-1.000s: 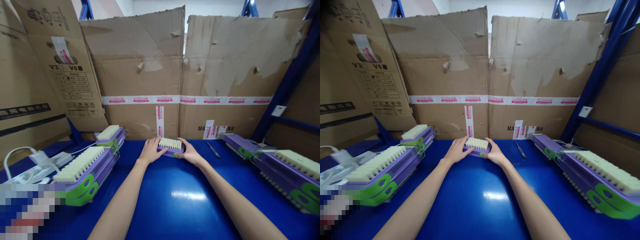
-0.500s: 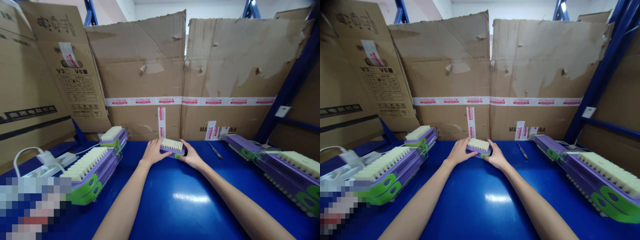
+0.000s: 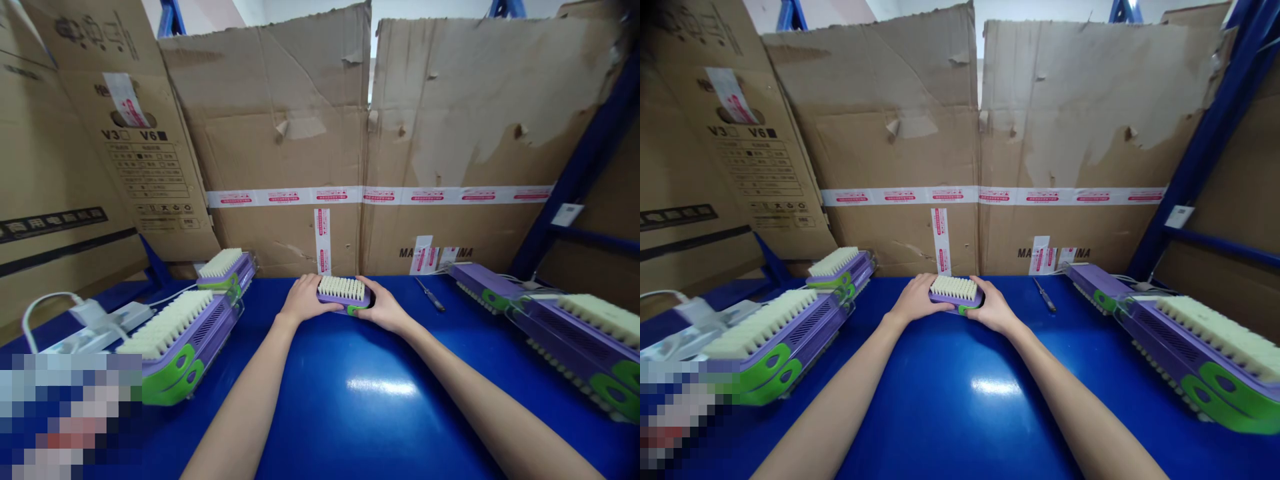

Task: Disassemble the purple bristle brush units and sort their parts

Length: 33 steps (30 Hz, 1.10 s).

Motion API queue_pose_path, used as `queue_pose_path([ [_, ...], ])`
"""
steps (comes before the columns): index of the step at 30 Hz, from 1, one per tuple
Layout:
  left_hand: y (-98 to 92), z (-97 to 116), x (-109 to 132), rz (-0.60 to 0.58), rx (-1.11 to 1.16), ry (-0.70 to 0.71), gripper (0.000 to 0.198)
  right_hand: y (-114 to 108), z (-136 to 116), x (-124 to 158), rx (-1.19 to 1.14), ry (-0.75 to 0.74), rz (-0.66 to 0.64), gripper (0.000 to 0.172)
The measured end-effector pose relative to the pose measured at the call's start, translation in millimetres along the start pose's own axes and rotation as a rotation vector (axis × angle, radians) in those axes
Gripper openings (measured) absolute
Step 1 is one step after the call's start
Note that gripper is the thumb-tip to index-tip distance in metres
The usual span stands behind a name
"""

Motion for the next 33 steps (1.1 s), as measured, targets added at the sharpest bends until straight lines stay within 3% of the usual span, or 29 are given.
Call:
queue_pose_path([
  [6, -4.3, 0.6, -2.1, -0.008, -0.047, 0.012, 0.076, -2.9, -2.0, -0.8, 0.038, -0.01, -0.021, 0.085],
  [15, -13.1, -3.1, -0.8, -0.072, 0.061, 0.03, 0.067, -9.3, -7.7, 5.7, -0.379, 0.168, -0.404, 0.084],
  [20, -13.9, -5.2, 2.6, -0.049, 0.092, 0.016, 0.06, -32.0, 11.0, 8.5, -0.54, 0.305, -0.485, 0.07],
  [22, -13.9, -7.5, 5.2, -0.002, 0.071, 0.003, 0.062, -41.5, 22.6, 4.9, -0.58, 0.326, -0.407, 0.067],
  [24, -13.2, -9.8, 7.6, 0.034, 0.039, -0.015, 0.065, -48.7, 33.1, -0.8, -0.575, 0.329, -0.232, 0.065],
  [28, -10.6, -12.8, 9.7, 0.04, -0.009, -0.054, 0.066, -48.7, 42.7, -8.8, -0.329, 0.306, 0.101, 0.067],
  [33, -8.9, -14.3, 9.7, 0.042, -0.03, -0.093, 0.07, -38.5, 39.2, -9.5, -0.001, 0.199, 0.201, 0.065],
])
Point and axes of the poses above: each hand's wrist, its own x-axis away from the middle knuckle, its own y-axis out of the palm, z = x × y, the point moved 5 cm from there along -x, towards the middle knuckle, and after that the axes turned 15 degrees about y, right-handed, at the moved point
